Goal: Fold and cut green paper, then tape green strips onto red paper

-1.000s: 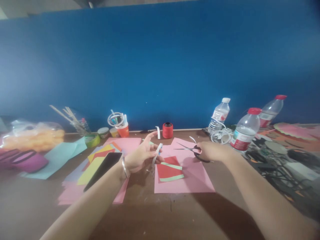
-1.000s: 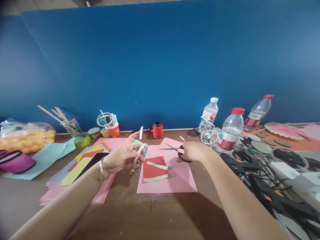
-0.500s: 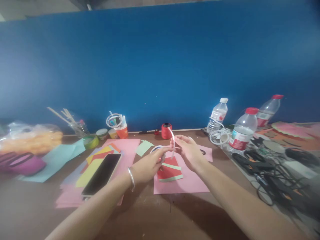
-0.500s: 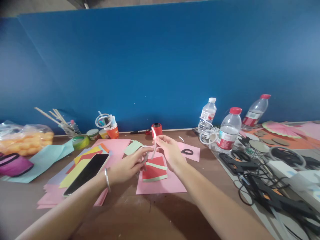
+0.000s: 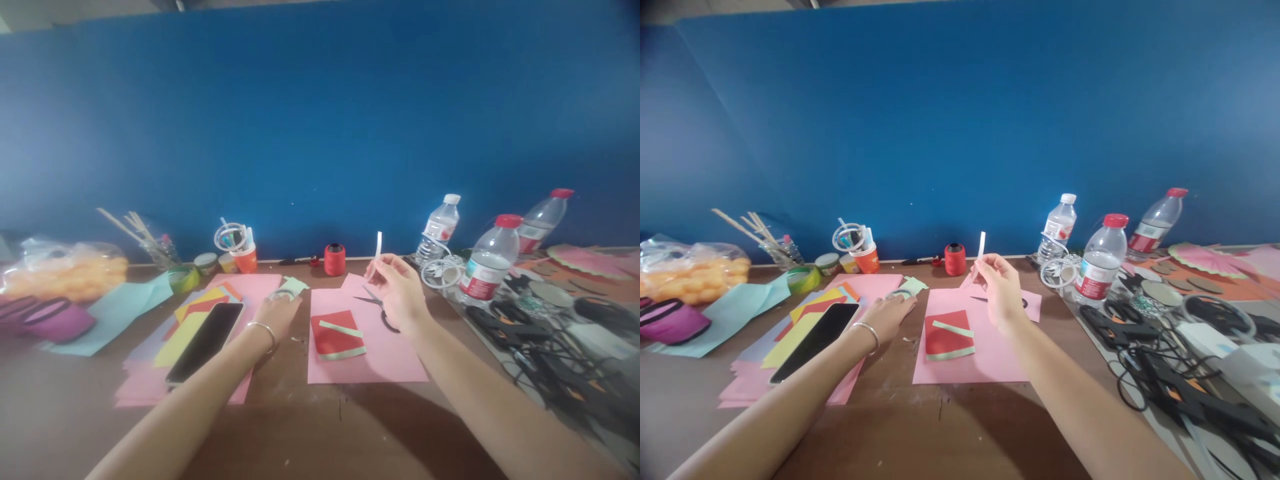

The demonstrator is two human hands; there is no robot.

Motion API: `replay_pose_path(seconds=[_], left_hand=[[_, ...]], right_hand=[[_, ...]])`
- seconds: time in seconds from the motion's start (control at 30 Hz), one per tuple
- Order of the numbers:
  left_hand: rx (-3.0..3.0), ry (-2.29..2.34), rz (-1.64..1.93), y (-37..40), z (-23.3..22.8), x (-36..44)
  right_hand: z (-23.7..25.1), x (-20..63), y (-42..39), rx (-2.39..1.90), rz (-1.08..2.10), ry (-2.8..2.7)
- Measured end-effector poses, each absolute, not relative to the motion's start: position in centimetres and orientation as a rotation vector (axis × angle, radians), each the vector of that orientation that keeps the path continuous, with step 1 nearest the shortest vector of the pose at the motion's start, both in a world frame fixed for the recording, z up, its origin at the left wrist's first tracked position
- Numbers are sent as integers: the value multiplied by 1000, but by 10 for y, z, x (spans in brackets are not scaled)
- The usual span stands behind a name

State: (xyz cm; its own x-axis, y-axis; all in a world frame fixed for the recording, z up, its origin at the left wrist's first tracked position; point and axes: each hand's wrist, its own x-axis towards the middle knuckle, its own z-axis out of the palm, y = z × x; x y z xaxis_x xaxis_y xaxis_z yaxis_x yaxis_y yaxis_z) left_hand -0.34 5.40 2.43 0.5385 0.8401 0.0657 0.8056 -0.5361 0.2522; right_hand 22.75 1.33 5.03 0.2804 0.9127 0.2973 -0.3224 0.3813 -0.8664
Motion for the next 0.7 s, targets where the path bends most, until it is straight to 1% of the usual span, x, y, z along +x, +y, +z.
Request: replay_pose_path(seconds=[0.07,0.17,0.3,0.47,0.7], left_hand=[[2620,1355,281,54,27,1],[2671,1146,248,50,30,20],[2704,934,170,40,21,55],[2700,882,143,32,1,81],[2638,940,207,34,-8,86]], right_hand=[[52,229,12,-776,960,-943],[52,230,12,-782,982,-975],[52,229,12,-787,1011,-996],[53,230,12,-795,1027,-995],[53,230,12,-784,1030,-1002]])
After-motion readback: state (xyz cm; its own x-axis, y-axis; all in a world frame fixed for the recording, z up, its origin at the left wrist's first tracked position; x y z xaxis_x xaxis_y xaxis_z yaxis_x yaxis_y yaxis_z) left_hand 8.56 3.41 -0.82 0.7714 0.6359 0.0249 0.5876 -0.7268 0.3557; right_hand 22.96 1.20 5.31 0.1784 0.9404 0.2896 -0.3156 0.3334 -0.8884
